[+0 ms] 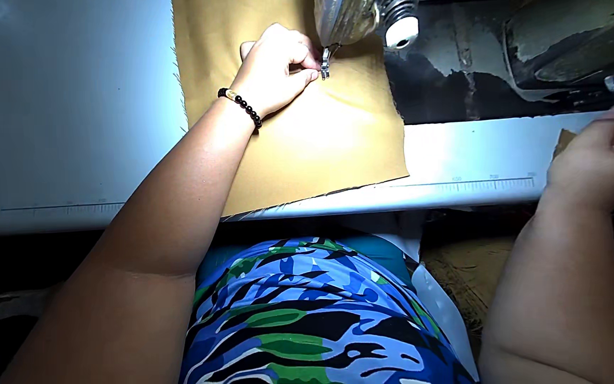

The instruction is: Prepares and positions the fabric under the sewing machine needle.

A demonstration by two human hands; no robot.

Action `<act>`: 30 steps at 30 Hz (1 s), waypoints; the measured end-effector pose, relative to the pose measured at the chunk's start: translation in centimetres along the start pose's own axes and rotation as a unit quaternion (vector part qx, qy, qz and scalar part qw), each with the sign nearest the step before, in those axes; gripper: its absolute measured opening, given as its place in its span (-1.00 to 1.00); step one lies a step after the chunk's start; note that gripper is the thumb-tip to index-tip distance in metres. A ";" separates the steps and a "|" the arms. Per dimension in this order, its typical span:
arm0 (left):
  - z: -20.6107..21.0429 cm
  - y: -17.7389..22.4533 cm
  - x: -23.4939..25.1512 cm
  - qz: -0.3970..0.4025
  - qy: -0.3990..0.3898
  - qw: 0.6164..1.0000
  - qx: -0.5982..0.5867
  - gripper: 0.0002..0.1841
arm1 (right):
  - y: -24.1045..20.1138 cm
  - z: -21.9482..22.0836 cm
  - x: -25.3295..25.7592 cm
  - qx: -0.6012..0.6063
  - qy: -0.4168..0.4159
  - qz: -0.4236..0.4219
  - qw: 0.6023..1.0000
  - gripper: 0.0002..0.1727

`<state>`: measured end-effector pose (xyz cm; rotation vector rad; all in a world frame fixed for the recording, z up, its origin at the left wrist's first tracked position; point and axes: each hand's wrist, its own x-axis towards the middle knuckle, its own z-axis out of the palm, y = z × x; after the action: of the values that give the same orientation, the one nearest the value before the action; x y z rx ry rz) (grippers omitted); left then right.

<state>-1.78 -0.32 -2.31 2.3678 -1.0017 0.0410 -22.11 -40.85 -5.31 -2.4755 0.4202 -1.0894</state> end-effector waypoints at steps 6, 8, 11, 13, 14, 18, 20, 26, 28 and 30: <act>0.0 0.1 0.2 -0.013 -0.004 1.000 0.006 -0.71 | -1.7 0.0 0.0 -0.005 -0.055 0.075 0.996 -0.55; -0.2 0.1 0.1 -0.012 -0.008 1.000 0.004 -0.71 | -2.6 -0.1 0.3 -0.050 -0.112 0.108 0.987 -0.51; -0.2 0.1 0.0 -0.005 -0.006 1.000 0.003 -0.71 | -3.3 0.0 0.5 -0.071 -0.128 0.127 0.981 -0.51; 0.0 0.0 -0.1 0.008 -0.002 1.000 0.000 -0.71 | -3.3 0.0 0.5 -0.071 -0.121 0.122 0.983 -0.51; 0.0 0.0 -0.3 0.013 -0.002 1.000 0.000 -0.71 | -3.3 0.1 0.6 -0.073 -0.121 0.124 0.982 -0.51; 0.1 0.1 -0.6 0.018 -0.004 1.000 -0.007 -0.72 | -3.1 0.1 0.7 -0.081 -0.130 0.128 0.980 -0.51; 0.1 0.1 -0.6 0.020 -0.003 1.000 -0.009 -0.73 | -3.2 0.0 0.8 -0.082 -0.136 0.129 0.979 -0.51; 0.3 0.2 -1.0 0.032 0.001 0.999 -0.009 -0.73 | -3.2 0.2 0.8 -0.087 -0.130 0.131 0.979 -0.51; 0.3 0.2 -1.0 0.030 -0.001 1.000 -0.010 -0.73 | -3.0 0.3 0.7 -0.084 -0.124 0.129 0.980 -0.51; 0.4 0.3 -1.1 0.031 0.002 0.999 -0.009 -0.73 | -3.2 0.2 0.6 -0.084 -0.122 0.128 0.981 -0.51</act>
<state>-2.83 0.06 -2.80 2.3194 -1.0698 0.0590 -21.18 -38.26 -3.57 -2.5668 0.7572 -0.6633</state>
